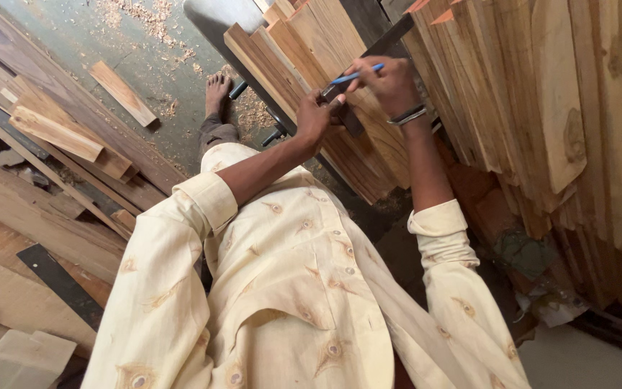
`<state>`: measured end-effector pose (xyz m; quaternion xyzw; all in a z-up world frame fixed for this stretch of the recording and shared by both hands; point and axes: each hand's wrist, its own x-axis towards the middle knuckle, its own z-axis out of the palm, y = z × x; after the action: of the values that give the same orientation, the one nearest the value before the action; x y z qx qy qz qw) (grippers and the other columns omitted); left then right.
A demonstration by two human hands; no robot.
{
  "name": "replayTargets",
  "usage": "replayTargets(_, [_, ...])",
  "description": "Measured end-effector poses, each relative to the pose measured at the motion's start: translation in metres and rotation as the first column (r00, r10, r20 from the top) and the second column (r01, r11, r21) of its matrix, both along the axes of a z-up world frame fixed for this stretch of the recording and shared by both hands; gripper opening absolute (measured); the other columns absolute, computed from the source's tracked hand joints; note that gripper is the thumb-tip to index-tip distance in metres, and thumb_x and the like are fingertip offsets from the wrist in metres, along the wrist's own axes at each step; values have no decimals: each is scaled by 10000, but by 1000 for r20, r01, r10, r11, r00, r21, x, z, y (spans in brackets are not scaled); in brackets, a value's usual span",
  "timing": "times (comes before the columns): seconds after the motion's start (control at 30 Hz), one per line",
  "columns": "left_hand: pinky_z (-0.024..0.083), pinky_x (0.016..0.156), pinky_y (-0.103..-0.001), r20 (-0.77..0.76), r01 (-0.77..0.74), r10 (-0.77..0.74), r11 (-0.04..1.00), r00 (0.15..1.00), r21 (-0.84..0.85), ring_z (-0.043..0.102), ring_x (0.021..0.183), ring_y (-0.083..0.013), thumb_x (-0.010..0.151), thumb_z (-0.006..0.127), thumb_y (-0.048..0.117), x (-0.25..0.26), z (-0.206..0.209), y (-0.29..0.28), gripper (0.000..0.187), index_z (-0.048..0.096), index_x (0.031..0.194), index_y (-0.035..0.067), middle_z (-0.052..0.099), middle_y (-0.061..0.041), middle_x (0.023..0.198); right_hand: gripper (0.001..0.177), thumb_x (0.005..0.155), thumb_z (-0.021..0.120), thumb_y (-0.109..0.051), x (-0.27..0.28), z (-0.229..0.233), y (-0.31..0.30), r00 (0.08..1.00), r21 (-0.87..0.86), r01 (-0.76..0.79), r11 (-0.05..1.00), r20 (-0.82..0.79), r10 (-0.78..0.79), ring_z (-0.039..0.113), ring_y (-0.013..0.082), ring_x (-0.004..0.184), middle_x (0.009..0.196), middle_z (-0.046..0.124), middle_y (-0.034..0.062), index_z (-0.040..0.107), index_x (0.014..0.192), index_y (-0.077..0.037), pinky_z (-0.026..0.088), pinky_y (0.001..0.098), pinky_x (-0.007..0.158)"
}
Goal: The person uses a metal square and a blue pencil to mark straight lines on multiple wooden planks. They repeatedly position the square on the wood, draw a line, and then move to the next plank or side to continue the marking process.
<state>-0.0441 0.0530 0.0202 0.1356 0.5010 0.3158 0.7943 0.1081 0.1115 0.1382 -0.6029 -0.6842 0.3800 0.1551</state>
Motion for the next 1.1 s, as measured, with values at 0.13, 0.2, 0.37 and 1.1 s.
replayTargets(0.13, [670,583,-327,-44,15,-14,1000,999,19,756,740,-214,921,764,235,1,-2,-2,357,633,1119,-31,739,-128,951,300,1128,541,-267,30,3,25,969,87,107,991,212,-123,666,155,648,826,779,23,775,1054,-94,520,341,609])
replayTargets(0.2, [668,580,-328,-41,8,-7,1000,999,15,756,732,-215,918,756,234,3,-4,-3,347,624,1124,-11,738,-123,942,297,1115,543,-265,37,6,28,911,170,60,984,394,-124,625,174,590,782,778,13,786,1040,-110,478,379,575])
replayTargets(0.37, [673,584,-335,15,-22,22,1000,1000,-10,762,731,-224,917,759,220,7,-10,-1,336,609,1110,-10,734,-139,933,320,1120,569,-303,1,-2,5,648,211,-392,896,754,105,614,217,612,683,686,89,778,963,-119,480,414,684])
replayTargets(1.1, [658,649,-357,-9,184,-185,970,983,157,739,775,-211,919,780,285,-4,-11,-1,488,658,1241,-60,741,-155,1010,267,1098,570,-172,28,-11,-20,844,327,147,934,450,-290,676,239,805,935,750,110,776,1268,-185,606,398,616])
